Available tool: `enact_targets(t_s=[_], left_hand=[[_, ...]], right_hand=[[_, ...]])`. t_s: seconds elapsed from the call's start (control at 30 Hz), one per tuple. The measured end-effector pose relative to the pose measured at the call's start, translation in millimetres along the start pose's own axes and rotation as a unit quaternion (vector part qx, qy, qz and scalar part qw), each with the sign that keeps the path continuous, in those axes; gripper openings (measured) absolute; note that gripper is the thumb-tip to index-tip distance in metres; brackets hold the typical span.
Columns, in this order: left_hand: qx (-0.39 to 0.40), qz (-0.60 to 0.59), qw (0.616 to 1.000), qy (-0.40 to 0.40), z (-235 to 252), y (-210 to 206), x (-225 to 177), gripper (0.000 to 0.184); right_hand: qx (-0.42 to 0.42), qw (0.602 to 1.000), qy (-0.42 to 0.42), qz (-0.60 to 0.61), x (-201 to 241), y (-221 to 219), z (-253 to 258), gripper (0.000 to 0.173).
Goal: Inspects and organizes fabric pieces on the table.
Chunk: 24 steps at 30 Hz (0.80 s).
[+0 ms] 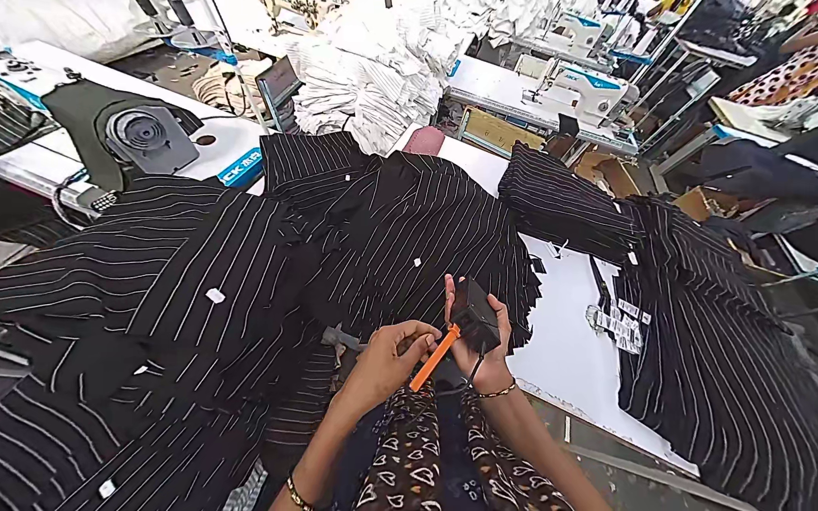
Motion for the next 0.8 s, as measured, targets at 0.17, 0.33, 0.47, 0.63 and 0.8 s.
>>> enact_targets(t_s=[0.17,0.33,0.47,0.63,0.8], left_hand=[[-0.001,-0.018,1.0,-0.017,3.7,-7.8,-2.1,0.02],[-0.02,-0.041,0.998,-0.047,6.4,-17.9,-3.3,0.021],[-0.025,-0.048,0.997,-0.058,7.5,-23.0,-4.3,0.022],[-0.024,-0.046,0.997,-0.064,7.4,-25.7,-4.7,0.022],[-0.035,-0.047,0.996,-0.069,4.7,-25.1,-7.9,0.019]], right_hand=[[0.017,0.999,-0.001,0.047,-3.8,6.1,-3.9,0.05],[0.032,0.998,-0.001,0.046,-5.7,8.5,-7.3,0.053],[0.031,0.998,-0.005,0.049,-6.3,11.9,-9.0,0.056],[0.043,0.998,-0.02,0.041,-7.7,15.5,-9.6,0.056],[0.094,0.995,-0.015,0.025,-10.2,11.6,-11.5,0.06]])
Point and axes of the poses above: each hand's wrist, its own z-axis towards the middle knuckle, its own y-axis out of the back of the hand, x = y × z, the point moved 3 cm from there along z, towards the middle knuckle, and after that the axes turned 7 degrees about -z, right-handed, at the moved point
